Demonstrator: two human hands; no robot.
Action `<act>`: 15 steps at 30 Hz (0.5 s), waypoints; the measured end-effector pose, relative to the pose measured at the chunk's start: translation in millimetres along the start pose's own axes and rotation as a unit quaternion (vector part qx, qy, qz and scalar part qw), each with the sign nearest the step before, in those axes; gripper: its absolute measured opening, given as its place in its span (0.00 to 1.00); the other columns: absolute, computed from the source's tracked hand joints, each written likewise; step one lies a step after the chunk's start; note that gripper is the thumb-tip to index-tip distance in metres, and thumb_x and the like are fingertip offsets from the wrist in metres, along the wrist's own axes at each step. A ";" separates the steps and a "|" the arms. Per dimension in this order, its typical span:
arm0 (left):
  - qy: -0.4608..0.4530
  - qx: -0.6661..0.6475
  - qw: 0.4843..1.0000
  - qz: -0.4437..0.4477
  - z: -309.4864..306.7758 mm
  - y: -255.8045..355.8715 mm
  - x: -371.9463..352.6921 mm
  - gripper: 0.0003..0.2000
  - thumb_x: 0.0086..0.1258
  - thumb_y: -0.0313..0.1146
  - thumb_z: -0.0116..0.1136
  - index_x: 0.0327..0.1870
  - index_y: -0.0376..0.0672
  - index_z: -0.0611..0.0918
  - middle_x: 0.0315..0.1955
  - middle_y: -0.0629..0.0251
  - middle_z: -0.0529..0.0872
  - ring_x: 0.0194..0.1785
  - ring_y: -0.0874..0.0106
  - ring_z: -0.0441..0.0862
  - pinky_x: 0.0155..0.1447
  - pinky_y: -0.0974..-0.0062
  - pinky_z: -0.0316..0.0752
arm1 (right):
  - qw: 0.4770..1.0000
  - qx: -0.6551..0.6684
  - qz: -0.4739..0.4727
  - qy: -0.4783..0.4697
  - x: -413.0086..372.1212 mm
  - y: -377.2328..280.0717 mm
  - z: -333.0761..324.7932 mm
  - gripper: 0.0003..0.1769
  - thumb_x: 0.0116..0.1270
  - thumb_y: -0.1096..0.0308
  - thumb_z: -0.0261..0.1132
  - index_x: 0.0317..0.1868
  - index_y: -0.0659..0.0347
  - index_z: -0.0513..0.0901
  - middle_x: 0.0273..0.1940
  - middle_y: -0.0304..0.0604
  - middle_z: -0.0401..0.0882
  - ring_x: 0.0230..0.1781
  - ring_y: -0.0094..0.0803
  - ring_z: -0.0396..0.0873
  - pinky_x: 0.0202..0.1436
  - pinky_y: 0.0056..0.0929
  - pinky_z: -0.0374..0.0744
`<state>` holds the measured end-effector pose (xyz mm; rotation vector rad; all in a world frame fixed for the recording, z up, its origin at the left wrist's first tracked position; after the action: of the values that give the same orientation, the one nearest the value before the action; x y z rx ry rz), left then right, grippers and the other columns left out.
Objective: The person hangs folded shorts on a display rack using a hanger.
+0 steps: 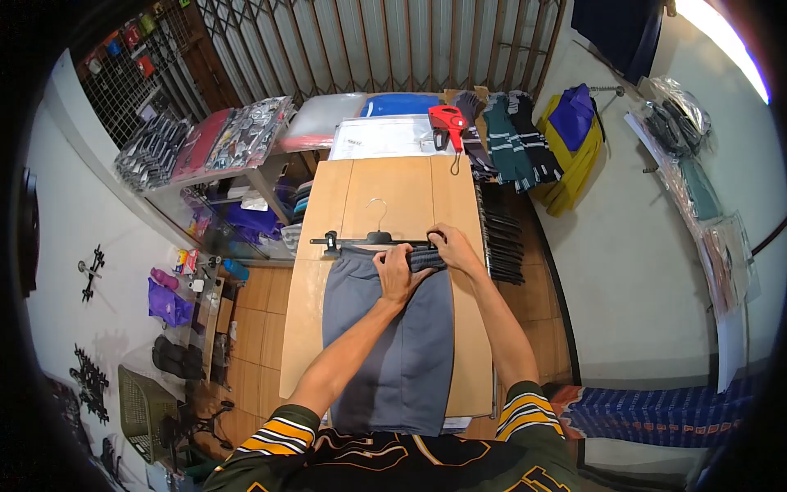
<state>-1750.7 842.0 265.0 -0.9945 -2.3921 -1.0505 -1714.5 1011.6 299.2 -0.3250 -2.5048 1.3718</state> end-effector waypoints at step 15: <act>0.105 0.081 0.963 -0.234 -70.7 -77.1 -21.2 0.32 0.63 0.51 0.66 0.61 0.36 0.73 0.61 0.52 0.73 0.66 0.54 0.67 0.66 0.50 0.57 | 0.989 -0.139 0.041 0.009 26.8 -9.5 24.6 0.20 0.69 0.55 0.63 0.48 0.65 0.85 0.44 0.59 0.85 0.48 0.53 0.83 0.54 0.46 0.78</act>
<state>-1789.1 742.5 261.6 -0.2464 -2.5377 -1.0231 -1748.6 995.7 297.9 -0.4988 -2.6966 1.0400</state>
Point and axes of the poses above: each hand's wrist, its own x-axis towards the middle knuckle, its own z-axis out of the palm, y = z × x, the point moved 2 cm from there along x, towards the middle knuckle
